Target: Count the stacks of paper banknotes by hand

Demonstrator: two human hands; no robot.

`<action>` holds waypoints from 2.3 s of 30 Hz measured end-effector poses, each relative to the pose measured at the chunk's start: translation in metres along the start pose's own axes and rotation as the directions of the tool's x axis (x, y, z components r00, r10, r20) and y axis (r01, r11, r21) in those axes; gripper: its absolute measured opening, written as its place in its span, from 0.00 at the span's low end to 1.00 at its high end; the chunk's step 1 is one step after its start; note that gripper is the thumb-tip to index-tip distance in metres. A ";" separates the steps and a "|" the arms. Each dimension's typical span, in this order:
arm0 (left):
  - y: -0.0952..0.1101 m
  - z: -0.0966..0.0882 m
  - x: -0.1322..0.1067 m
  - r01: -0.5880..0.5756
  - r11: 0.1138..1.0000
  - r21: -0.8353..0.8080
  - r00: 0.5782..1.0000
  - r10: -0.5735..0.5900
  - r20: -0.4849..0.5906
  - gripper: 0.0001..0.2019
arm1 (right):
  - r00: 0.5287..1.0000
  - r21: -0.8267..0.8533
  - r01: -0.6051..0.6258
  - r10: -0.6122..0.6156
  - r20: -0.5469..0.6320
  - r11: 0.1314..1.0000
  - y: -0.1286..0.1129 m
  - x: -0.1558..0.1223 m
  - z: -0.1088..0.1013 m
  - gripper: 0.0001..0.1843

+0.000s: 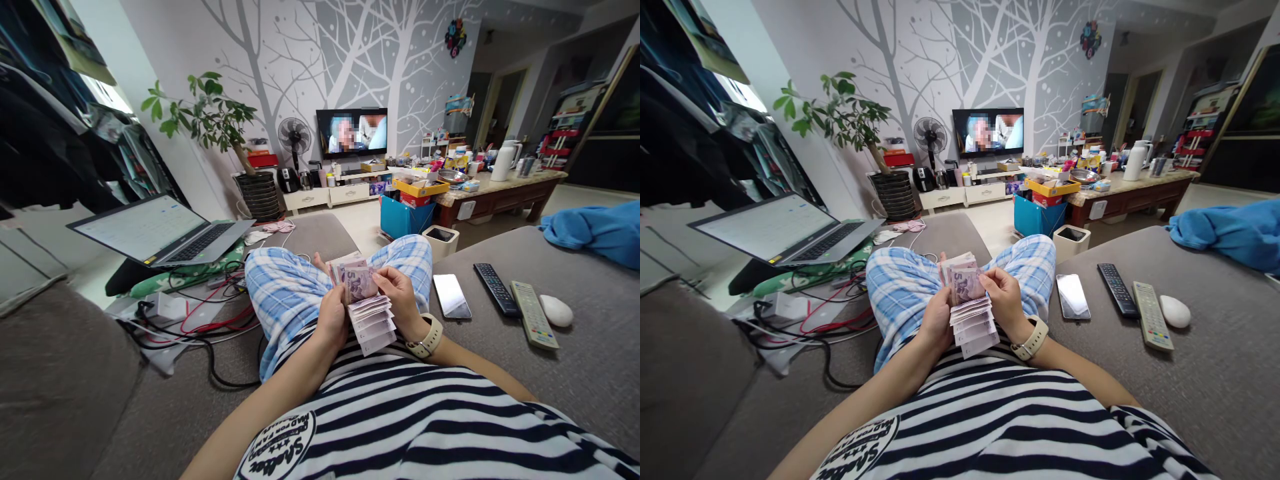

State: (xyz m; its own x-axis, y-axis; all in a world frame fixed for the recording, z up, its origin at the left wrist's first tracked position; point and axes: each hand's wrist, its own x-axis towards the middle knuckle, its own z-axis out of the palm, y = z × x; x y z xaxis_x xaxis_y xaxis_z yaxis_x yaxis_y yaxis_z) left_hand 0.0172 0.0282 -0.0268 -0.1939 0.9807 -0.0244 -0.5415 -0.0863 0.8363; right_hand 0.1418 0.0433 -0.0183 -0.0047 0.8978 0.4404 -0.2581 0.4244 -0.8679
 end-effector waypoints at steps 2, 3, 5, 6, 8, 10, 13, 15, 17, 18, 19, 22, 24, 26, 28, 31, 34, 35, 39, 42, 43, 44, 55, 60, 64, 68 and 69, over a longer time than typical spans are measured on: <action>0.000 0.000 0.000 -0.004 1.000 -0.010 1.000 0.004 0.008 0.10 | 1.000 -0.002 -0.001 0.001 0.000 1.000 0.000 0.000 0.000 0.13; 0.000 0.001 0.000 -0.007 1.000 -0.011 1.000 0.007 0.011 0.10 | 1.000 0.000 -0.002 0.002 0.002 1.000 -0.001 0.000 0.000 0.13; 0.000 0.001 0.000 -0.008 1.000 -0.003 1.000 0.008 0.009 0.10 | 1.000 0.010 -0.001 0.000 0.007 1.000 -0.001 0.000 0.000 0.13; -0.001 0.001 0.000 -0.006 1.000 0.001 1.000 0.006 0.008 0.10 | 1.000 0.014 0.000 -0.001 0.009 1.000 -0.001 0.000 0.000 0.13; -0.001 0.001 0.001 0.000 1.000 0.001 1.000 0.000 0.009 0.10 | 1.000 0.018 0.001 -0.001 0.014 1.000 0.000 -0.001 -0.001 0.13; -0.002 0.000 0.002 -0.001 1.000 -0.019 1.000 0.001 0.009 0.10 | 1.000 0.021 0.000 0.000 0.018 1.000 0.000 -0.001 -0.001 0.14; -0.003 -0.001 0.002 0.002 0.999 -0.048 1.000 -0.002 0.003 0.09 | 1.000 0.024 0.004 -0.004 0.017 1.000 0.002 -0.001 -0.002 0.15; -0.004 -0.002 0.002 0.006 0.998 -0.055 1.000 -0.006 0.004 0.09 | 1.000 0.035 0.010 -0.010 0.016 0.999 0.004 -0.001 -0.003 0.17; -0.003 -0.003 0.001 0.019 0.998 -0.054 1.000 -0.018 0.012 0.10 | 0.999 0.061 0.002 -0.004 0.034 0.998 0.007 -0.001 -0.003 0.18; -0.003 -0.003 0.001 0.025 0.998 -0.052 1.000 -0.024 0.017 0.10 | 0.999 0.075 -0.007 0.003 0.047 0.997 0.008 0.000 -0.003 0.19; -0.003 -0.002 0.000 0.030 0.998 -0.049 0.999 -0.029 0.019 0.11 | 0.998 0.086 -0.015 0.010 0.057 0.996 0.009 0.000 -0.003 0.19; 0.000 0.000 -0.002 0.020 0.999 -0.042 1.000 -0.020 0.009 0.10 | 0.999 0.078 -0.020 0.017 0.039 0.997 0.010 0.001 -0.002 0.19; 0.002 0.001 -0.004 0.013 0.999 -0.031 1.000 -0.013 -0.006 0.09 | 1.000 0.048 -0.015 0.015 -0.001 0.999 0.009 0.002 -0.002 0.18; 0.003 0.002 -0.006 0.024 1.000 -0.016 1.000 -0.024 -0.002 0.10 | 0.999 0.041 -0.025 0.026 -0.026 0.999 0.009 0.003 -0.002 0.16; 0.004 0.003 -0.008 0.033 0.999 -0.011 0.999 -0.033 0.033 0.11 | 0.998 0.058 -0.051 0.053 -0.034 0.997 0.009 0.004 -0.002 0.16; 0.004 0.002 -0.009 0.029 0.999 -0.018 0.997 -0.027 0.073 0.13 | 0.995 0.049 -0.085 0.087 -0.039 0.995 0.012 0.005 -0.002 0.17; 0.003 0.000 -0.008 0.039 0.999 0.007 0.998 -0.039 0.046 0.12 | 0.996 -0.014 -0.088 0.088 -0.008 0.996 0.015 0.005 -0.003 0.16; 0.002 0.000 -0.008 0.041 0.999 0.015 0.999 -0.042 0.035 0.12 | 0.996 -0.030 -0.086 0.087 0.007 0.996 0.016 0.005 -0.003 0.16; 0.000 -0.002 -0.004 0.041 0.999 0.014 0.999 -0.041 0.024 0.12 | 0.997 -0.048 -0.079 0.080 0.010 0.996 0.018 0.005 -0.004 0.16; -0.003 -0.002 0.000 0.025 0.999 -0.032 1.000 -0.025 0.009 0.11 | 0.997 -0.052 -0.078 0.078 0.000 0.996 0.017 0.005 -0.004 0.15; -0.003 -0.002 0.001 0.021 0.998 -0.051 1.000 -0.021 0.000 0.11 | 0.997 -0.054 -0.077 0.078 0.001 0.996 0.016 0.005 -0.004 0.15; -0.004 -0.002 0.001 0.020 0.998 -0.065 1.000 -0.021 -0.007 0.11 | 0.997 -0.056 -0.077 0.077 0.004 0.995 0.016 0.005 -0.004 0.16; -0.003 0.000 0.001 0.022 0.996 -0.081 1.000 -0.024 -0.014 0.11 | 0.999 -0.044 -0.033 0.034 0.011 0.998 0.008 0.000 -0.003 0.16; -0.003 0.000 0.001 0.025 0.997 -0.079 1.000 -0.027 -0.015 0.12 | 1.000 -0.023 -0.020 0.020 0.021 1.000 0.005 -0.001 -0.002 0.15; -0.004 0.000 0.001 0.011 0.997 -0.074 1.000 -0.013 -0.023 0.12 | 0.999 -0.021 -0.022 0.022 0.023 1.000 0.001 -0.002 -0.001 0.15; -0.003 -0.001 0.001 0.010 0.998 -0.065 1.000 -0.011 -0.015 0.12 | 0.999 -0.037 -0.027 0.028 0.017 0.999 -0.001 -0.002 0.000 0.15; -0.003 -0.001 0.001 0.009 0.998 -0.062 1.000 -0.010 -0.009 0.12 | 0.999 -0.040 -0.027 0.028 0.015 0.999 0.000 -0.002 0.000 0.16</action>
State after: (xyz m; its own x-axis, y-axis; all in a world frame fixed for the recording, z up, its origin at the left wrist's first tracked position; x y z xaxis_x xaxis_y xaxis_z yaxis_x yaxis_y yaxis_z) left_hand 0.0183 0.0294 -0.0299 -0.1962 0.9799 -0.0375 -0.5927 -0.0880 0.8006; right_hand 0.1421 0.0416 -0.0189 -0.0264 0.9075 0.4193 -0.2188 0.4040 -0.8882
